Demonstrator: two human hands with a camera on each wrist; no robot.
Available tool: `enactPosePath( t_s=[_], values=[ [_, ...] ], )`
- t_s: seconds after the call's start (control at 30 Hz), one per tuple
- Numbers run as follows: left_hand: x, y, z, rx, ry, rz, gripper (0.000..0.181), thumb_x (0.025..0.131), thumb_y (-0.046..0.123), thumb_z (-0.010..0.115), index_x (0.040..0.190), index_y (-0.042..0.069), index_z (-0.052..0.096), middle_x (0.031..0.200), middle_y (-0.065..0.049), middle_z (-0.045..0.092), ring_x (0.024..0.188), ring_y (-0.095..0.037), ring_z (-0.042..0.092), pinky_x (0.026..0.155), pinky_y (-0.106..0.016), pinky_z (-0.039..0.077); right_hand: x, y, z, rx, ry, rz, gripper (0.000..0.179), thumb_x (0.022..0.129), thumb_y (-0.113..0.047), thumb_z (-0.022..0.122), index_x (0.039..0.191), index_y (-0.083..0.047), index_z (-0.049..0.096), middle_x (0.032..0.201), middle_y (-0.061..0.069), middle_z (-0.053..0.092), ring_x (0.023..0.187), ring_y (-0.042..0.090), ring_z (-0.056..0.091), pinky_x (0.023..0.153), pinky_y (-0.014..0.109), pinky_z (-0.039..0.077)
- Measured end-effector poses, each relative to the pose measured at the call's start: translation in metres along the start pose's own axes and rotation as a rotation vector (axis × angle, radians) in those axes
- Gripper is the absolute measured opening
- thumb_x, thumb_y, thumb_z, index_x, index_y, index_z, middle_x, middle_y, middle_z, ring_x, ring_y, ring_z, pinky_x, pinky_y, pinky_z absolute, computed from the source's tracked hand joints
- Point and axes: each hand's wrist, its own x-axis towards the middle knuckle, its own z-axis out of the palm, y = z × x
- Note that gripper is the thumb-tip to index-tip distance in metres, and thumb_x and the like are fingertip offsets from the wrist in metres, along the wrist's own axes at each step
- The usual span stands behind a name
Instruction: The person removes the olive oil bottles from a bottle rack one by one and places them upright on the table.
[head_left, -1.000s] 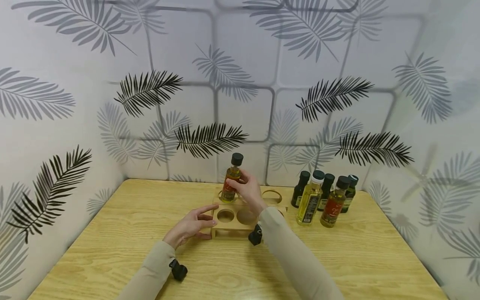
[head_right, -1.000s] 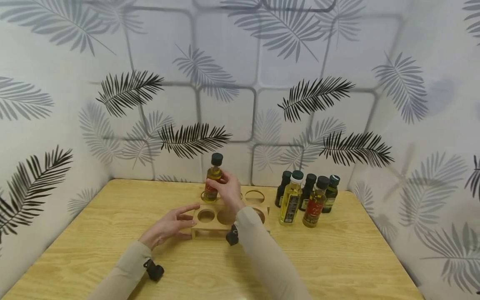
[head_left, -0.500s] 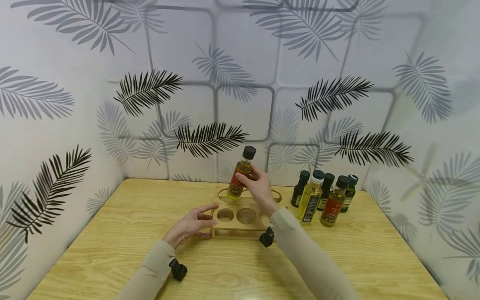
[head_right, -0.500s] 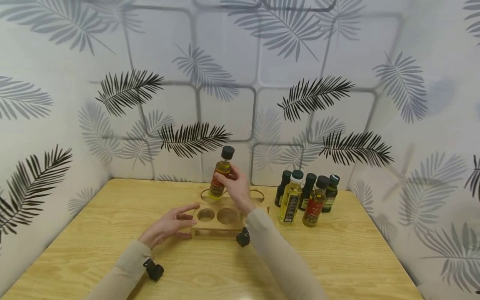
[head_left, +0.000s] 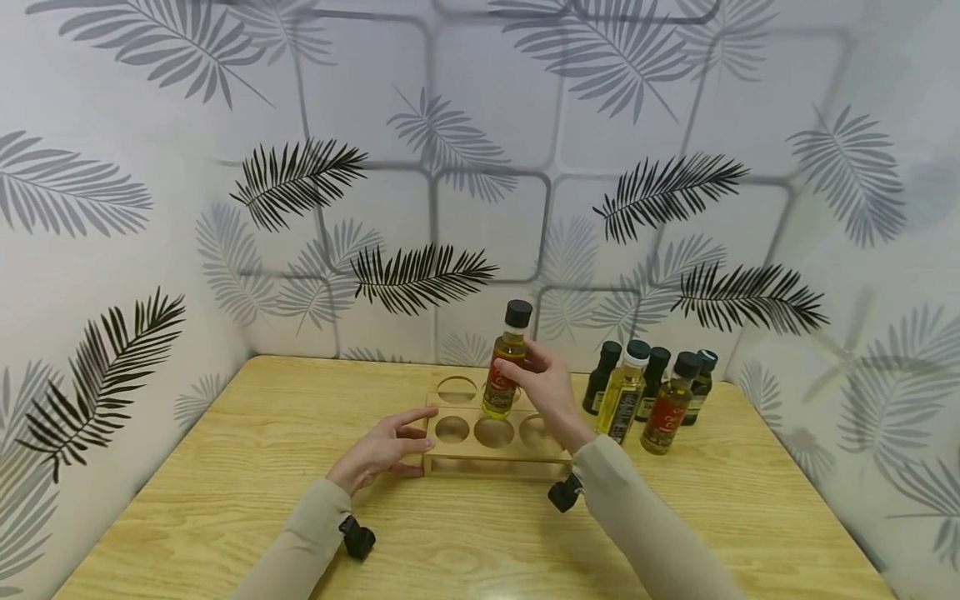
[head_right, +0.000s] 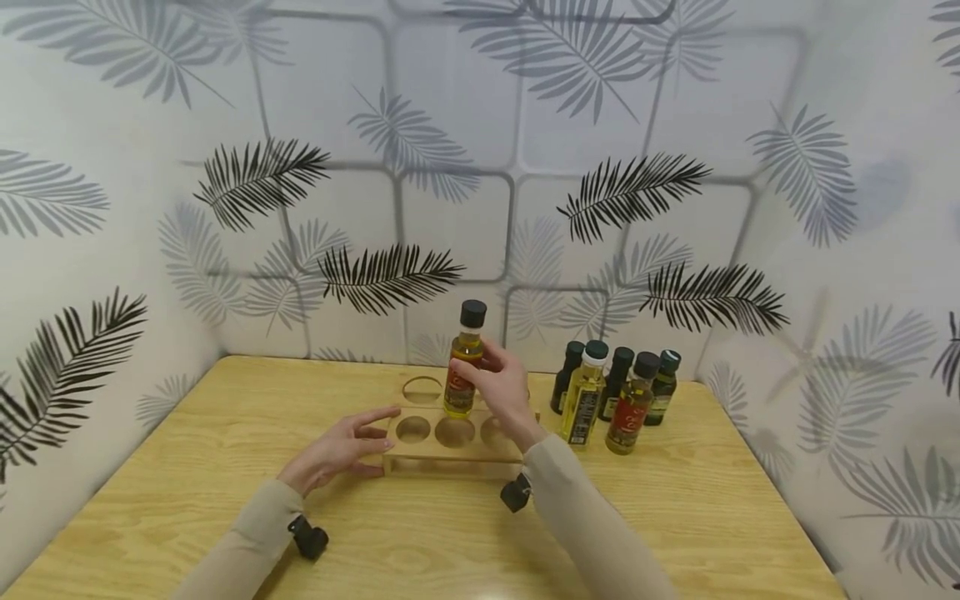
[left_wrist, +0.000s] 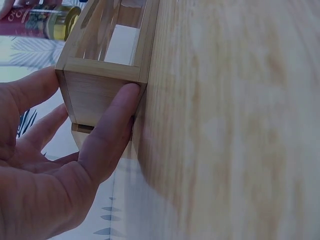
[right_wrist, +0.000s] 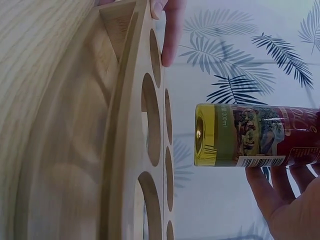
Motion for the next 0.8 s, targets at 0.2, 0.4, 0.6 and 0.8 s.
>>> enactPosePath(
  t_s=[0.2, 0.4, 0.6, 0.8],
  values=[
    [0.001, -0.001, 0.000, 0.006, -0.004, 0.005, 0.060, 0.095, 0.014, 0.066, 0.150, 0.020, 0.043, 0.143, -0.029, 0.037, 0.124, -0.037, 0.051, 0.084, -0.047, 0.059, -0.013, -0.001, -0.017, -0.024, -0.006, 0.027, 0.059, 0.087, -0.028, 0.076, 0.141, -0.021, 0.054, 0.132, 0.010, 0.062, 0.121, 0.024, 0.059, 0.102, 0.043, 0.050],
    [0.002, -0.001, 0.000, 0.006, -0.003, 0.003, 0.060, 0.095, 0.014, 0.066, 0.150, 0.021, 0.043, 0.143, -0.028, 0.038, 0.125, -0.037, 0.050, 0.084, -0.047, 0.059, -0.022, -0.001, -0.035, -0.033, 0.017, 0.031, 0.062, 0.086, -0.027, 0.077, 0.143, -0.021, 0.053, 0.132, 0.010, 0.062, 0.119, 0.022, 0.059, 0.102, 0.041, 0.051],
    [0.002, -0.001, 0.001, 0.016, -0.006, 0.011, 0.060, 0.096, 0.013, 0.065, 0.150, 0.021, 0.043, 0.142, -0.028, 0.039, 0.127, -0.037, 0.049, 0.084, -0.047, 0.059, -0.029, 0.001, -0.052, -0.068, 0.041, 0.045, 0.067, 0.085, -0.028, 0.078, 0.145, -0.018, 0.050, 0.134, 0.011, 0.061, 0.114, 0.017, 0.062, 0.100, 0.039, 0.052],
    [0.001, -0.001, 0.001, 0.018, -0.003, 0.014, 0.059, 0.096, 0.012, 0.064, 0.150, 0.021, 0.042, 0.141, -0.027, 0.039, 0.126, -0.037, 0.049, 0.085, -0.049, 0.058, -0.032, 0.005, -0.067, -0.095, 0.079, 0.044, 0.065, 0.084, -0.029, 0.079, 0.142, -0.016, 0.054, 0.128, 0.011, 0.064, 0.104, 0.007, 0.064, 0.090, 0.027, 0.056]
  ],
)
